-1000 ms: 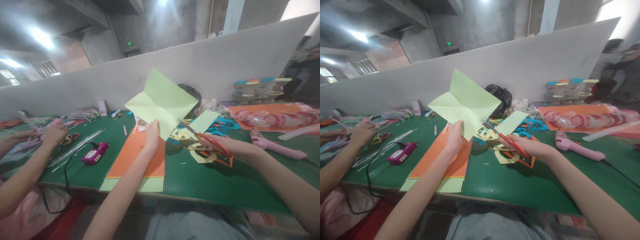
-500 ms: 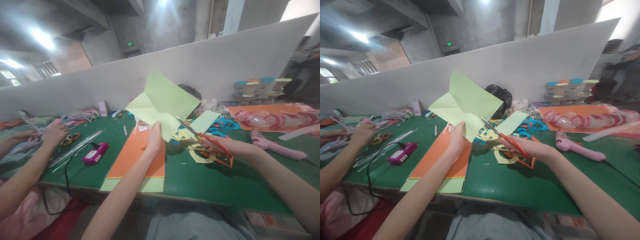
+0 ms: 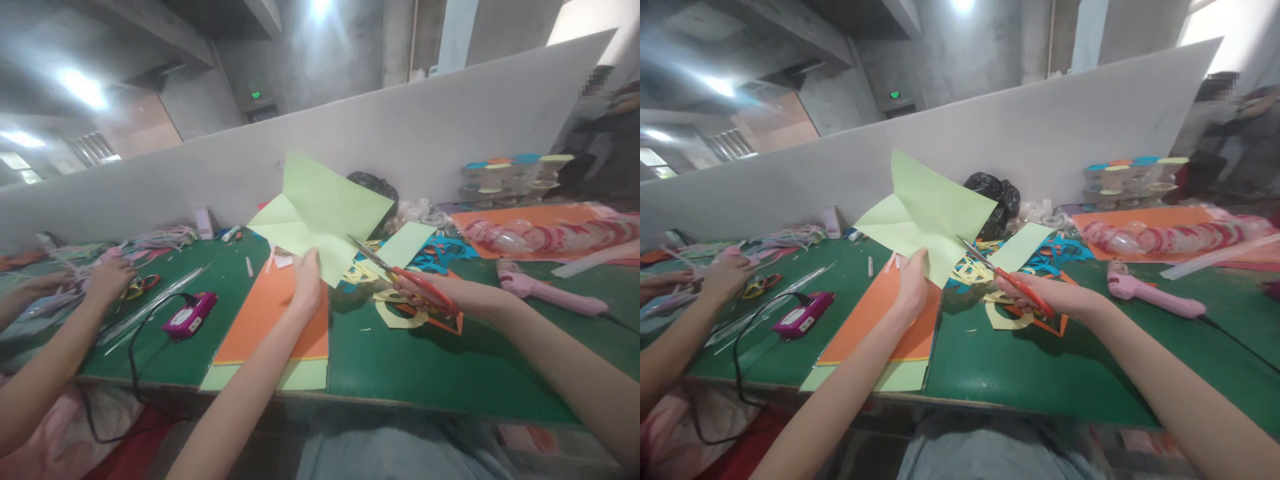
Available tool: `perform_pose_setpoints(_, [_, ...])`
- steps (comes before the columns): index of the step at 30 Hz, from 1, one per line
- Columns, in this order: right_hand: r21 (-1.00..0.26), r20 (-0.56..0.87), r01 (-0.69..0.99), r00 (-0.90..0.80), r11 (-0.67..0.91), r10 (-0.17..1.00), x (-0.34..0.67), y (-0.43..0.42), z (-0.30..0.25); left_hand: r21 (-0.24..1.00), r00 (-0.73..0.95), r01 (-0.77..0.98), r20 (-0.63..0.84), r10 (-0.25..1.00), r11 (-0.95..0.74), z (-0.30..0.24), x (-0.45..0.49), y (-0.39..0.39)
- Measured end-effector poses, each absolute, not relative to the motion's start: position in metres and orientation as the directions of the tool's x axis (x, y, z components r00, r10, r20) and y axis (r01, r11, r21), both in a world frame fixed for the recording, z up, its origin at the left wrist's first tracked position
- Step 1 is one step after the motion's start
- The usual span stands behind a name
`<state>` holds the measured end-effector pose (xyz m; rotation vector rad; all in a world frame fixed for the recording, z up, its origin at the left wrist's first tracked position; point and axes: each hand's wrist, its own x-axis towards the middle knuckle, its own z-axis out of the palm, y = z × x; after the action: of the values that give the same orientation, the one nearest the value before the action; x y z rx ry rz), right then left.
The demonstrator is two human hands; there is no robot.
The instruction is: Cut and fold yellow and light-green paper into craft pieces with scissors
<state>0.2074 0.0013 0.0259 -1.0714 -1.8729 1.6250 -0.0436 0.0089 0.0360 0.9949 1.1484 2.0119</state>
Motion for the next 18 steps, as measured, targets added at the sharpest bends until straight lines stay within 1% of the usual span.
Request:
perform_pose_setpoints(2, [-0.966, -0.196, 0.256, -0.604, -0.044, 0.773, 0.206, -0.003, 0.032, 0.89, -0.531, -0.121, 0.317, 0.786, -0.44, 0.034, -0.044, 0.01])
perform_pose_setpoints(5, [-0.973, -0.198, 0.213, -0.583, -0.086, 0.788, 0.205, -0.004, 0.034, 0.876, -0.512, -0.133, 0.339, 0.789, -0.463, 0.03, -0.047, 0.014])
perform_pose_setpoints(8, [-0.98, -0.197, 0.133, -0.601, -0.146, 0.774, 0.204, 0.005, 0.025, 0.864, -0.499, -0.143, 0.358, 0.789, -0.482, 0.026, -0.049, 0.017])
perform_pose_setpoints(11, [-0.974, -0.213, 0.075, -0.624, -0.214, 0.752, 0.204, 0.018, 0.011, 0.877, -0.497, -0.129, 0.347, 0.795, -0.464, 0.025, -0.05, 0.017])
perform_pose_setpoints(14, [-0.965, -0.252, 0.102, -0.609, -0.241, 0.752, 0.204, 0.025, 0.003, 0.884, -0.511, -0.105, 0.346, 0.787, -0.456, 0.028, -0.049, 0.014])
perform_pose_setpoints(18, [-0.961, -0.268, 0.206, -0.552, -0.182, 0.79, 0.203, 0.025, 0.006, 0.91, -0.545, -0.101, 0.287, 0.788, -0.402, 0.034, -0.046, 0.01])
